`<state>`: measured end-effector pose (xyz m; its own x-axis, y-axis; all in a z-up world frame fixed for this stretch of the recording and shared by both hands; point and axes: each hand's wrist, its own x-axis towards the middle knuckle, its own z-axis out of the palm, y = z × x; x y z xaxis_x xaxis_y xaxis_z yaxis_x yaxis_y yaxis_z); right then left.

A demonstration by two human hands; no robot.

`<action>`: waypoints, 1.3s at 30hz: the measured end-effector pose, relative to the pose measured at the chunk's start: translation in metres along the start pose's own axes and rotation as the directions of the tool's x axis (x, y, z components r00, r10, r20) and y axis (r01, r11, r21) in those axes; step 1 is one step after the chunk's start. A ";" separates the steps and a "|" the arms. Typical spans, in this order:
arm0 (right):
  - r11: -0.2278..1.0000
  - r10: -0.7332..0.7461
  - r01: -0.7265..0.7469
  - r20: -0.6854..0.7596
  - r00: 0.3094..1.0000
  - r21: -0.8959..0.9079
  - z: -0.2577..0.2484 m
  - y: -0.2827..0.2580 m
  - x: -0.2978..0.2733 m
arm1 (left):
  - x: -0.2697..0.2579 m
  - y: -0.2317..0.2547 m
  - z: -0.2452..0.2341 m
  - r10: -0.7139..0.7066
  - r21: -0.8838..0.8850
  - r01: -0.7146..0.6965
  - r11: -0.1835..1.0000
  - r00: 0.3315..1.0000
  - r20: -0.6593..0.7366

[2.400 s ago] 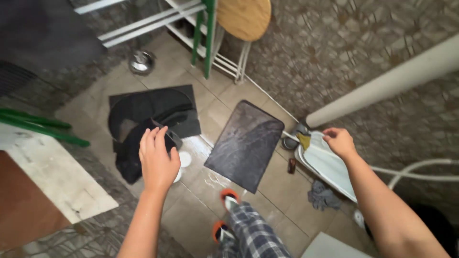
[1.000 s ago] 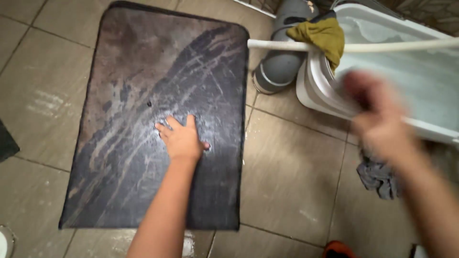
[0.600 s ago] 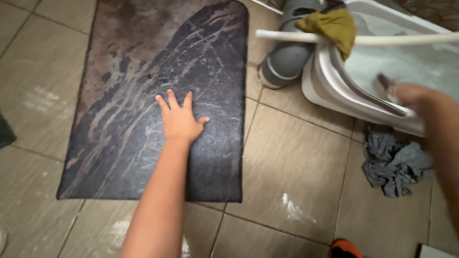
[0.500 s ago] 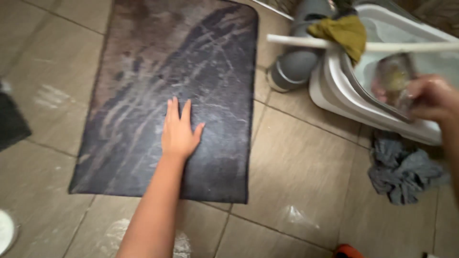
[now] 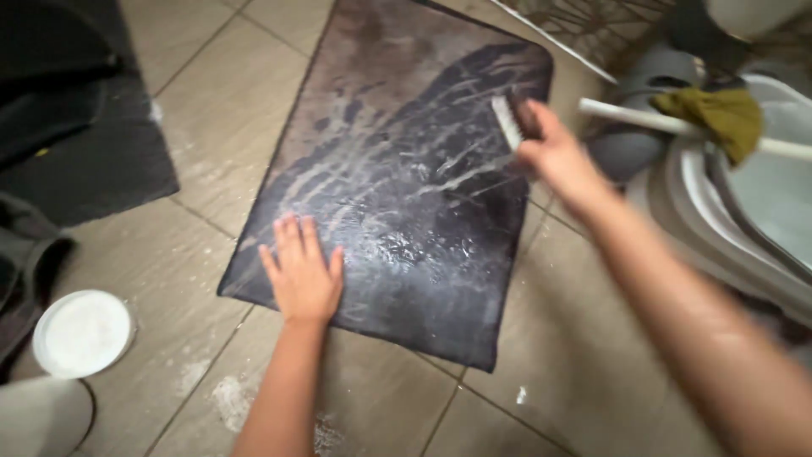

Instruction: The recorder cleans a floor mat in a bathroom setting using water, soap, and a brush.

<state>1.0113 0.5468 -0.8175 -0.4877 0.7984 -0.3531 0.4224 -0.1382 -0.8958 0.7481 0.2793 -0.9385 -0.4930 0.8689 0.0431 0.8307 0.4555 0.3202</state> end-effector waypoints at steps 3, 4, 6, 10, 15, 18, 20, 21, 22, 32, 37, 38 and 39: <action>0.599 -0.626 0.437 -0.052 0.778 -0.671 0.072 0.041 -0.004 | -0.003 -0.011 -0.006 -0.094 0.009 0.095 0.995 0.993 -0.069; 0.574 -0.568 0.449 0.061 0.821 -0.685 0.112 0.031 -0.028 | -0.005 -0.010 -0.012 -0.059 0.029 0.060 0.998 0.997 -0.056; 0.546 -0.504 0.478 0.185 0.844 -0.688 0.158 0.027 -0.054 | -0.008 -0.008 -0.019 -0.036 0.054 0.039 0.998 0.998 -0.044; -0.028 -0.619 0.669 0.539 0.571 -0.742 0.128 0.024 0.039 | 0.002 -0.011 -0.020 0.022 0.015 -0.021 1.000 0.996 -0.084; 0.130 -0.845 0.088 -0.064 0.531 -0.988 0.114 0.034 0.134 | 0.001 -0.012 -0.019 -0.007 -0.043 0.004 0.999 0.997 -0.071; 0.776 -0.178 0.058 -0.130 0.975 -0.628 0.190 -0.030 0.053 | -0.002 -0.009 -0.020 -0.036 -0.040 0.032 0.999 0.996 -0.084; 0.598 -0.511 0.488 0.165 0.843 -0.636 0.220 0.001 0.018 | 0.001 -0.012 -0.021 0.019 -0.060 -0.026 0.998 0.993 -0.116; 0.597 -0.516 0.493 0.168 0.840 -0.633 0.197 0.002 0.053 | 0.004 -0.013 -0.023 0.017 -0.056 -0.024 0.998 0.993 -0.121; 0.271 -0.620 0.666 0.403 0.673 -0.695 0.172 0.007 0.082 | 0.001 -0.011 -0.023 0.014 -0.071 -0.022 0.997 0.993 -0.114; 0.293 -0.689 0.476 0.161 0.706 -0.829 0.245 0.041 0.119 | 0.000 -0.009 -0.019 -0.009 -0.103 -0.006 0.995 0.990 -0.143; 0.271 -0.646 0.611 0.330 0.688 -0.744 0.142 0.001 0.177 | -0.003 -0.014 -0.012 0.021 -0.103 -0.036 0.994 0.989 -0.148; 0.028 -0.781 0.579 0.344 0.522 -0.815 0.103 0.007 0.206 | -0.004 -0.015 -0.010 0.038 -0.103 -0.055 0.993 0.987 -0.159; 0.027 -0.780 0.574 0.342 0.524 -0.818 0.073 0.004 0.211 | -0.004 -0.015 -0.009 0.042 -0.106 -0.060 0.993 0.986 -0.159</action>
<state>0.8540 0.6718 -0.9158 -0.8464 0.3257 0.4214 0.3564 0.9343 -0.0061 0.7356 0.2673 -0.9351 -0.4924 0.8455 0.2066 0.8264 0.3797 0.4158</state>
